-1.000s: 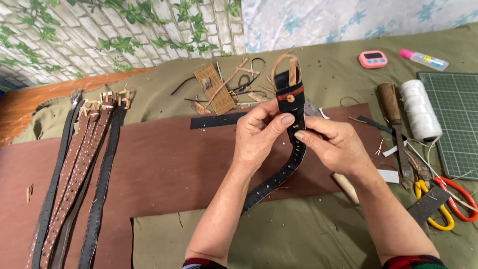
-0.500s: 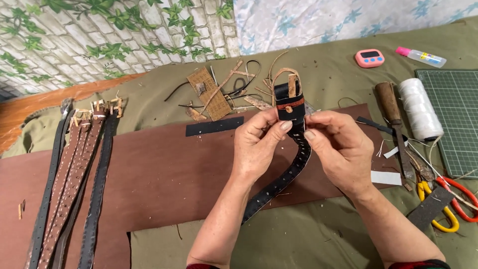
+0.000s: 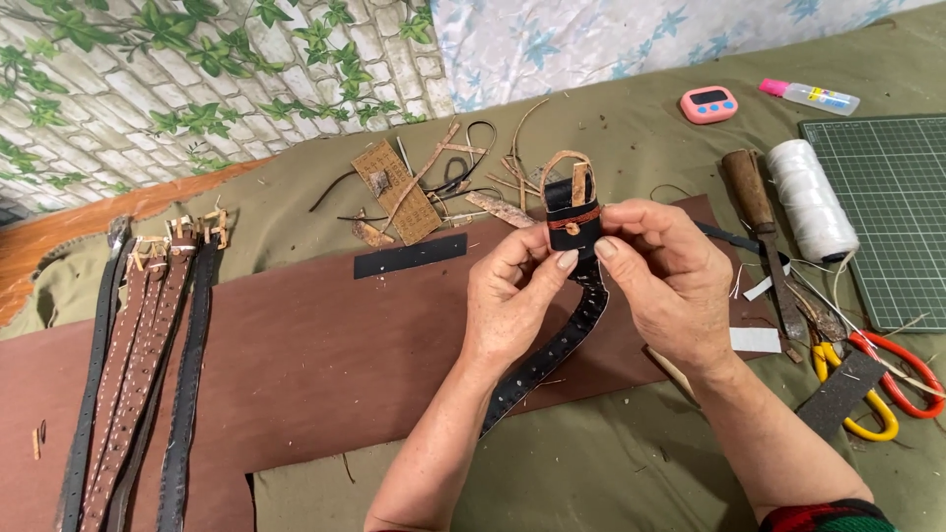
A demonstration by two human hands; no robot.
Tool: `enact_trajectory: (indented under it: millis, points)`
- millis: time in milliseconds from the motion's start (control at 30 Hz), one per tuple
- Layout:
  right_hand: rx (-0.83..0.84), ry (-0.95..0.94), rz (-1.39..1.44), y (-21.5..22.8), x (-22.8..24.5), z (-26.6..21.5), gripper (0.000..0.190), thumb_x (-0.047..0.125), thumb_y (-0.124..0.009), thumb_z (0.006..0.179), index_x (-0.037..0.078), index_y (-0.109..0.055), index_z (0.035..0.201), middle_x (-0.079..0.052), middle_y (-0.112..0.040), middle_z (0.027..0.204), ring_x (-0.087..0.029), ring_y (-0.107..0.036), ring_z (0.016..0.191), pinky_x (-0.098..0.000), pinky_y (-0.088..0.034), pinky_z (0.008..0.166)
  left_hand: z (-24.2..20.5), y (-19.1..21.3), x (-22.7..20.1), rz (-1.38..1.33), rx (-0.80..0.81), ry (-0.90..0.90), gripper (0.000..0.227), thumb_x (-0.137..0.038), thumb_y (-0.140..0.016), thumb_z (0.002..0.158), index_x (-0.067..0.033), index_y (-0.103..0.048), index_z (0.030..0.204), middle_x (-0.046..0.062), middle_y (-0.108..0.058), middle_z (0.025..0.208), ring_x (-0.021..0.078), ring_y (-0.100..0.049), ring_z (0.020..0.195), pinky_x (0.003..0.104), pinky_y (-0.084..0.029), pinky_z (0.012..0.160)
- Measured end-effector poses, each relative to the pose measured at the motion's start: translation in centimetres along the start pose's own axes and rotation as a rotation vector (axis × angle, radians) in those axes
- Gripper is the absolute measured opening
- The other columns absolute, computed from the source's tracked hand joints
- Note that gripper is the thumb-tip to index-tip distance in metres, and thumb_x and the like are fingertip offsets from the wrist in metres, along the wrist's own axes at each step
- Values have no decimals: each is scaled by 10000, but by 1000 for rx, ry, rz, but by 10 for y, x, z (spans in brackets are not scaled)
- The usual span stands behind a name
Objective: Assembling leather belts by attaching buckles, measuring lengths, and inspecting the finished product.
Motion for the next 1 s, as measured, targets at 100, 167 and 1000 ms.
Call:
enact_trajectory:
  millis: [100,167,1000]
  points:
    - [2,-11,-19,-3,7,2,292,-98,-690,959,-75,-637,1245,-141,-671,914,-119,-566,773,-296,-533,680,1,1,-1,2,-3,8,186,-18,-747,927,0,-747,1113,72,-709,784,59,-602,785,257,-577,741]
    - [-12,-63,-13,-1,4,1,327,-109,-707,936,-65,-642,1254,-138,-682,938,-113,-583,795,-284,-535,687,1,1,-1,-5,-9,0,196,-11,-744,926,2,-742,1122,76,-710,792,62,-604,796,258,-576,745]
    - [-104,-306,135,-4,-20,-5,362,-151,-760,837,-54,-678,1176,-95,-647,907,-109,-625,868,-247,-591,753,-7,1,24,-40,-55,-16,216,18,-746,917,9,-732,1133,84,-736,836,62,-637,831,273,-595,777]
Point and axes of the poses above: each hand's wrist, its own z-axis towards the middle knuckle, its own y-axis out of the back of the hand, x = y × z, the point moved 8 cm from there along z, towards the middle knuckle
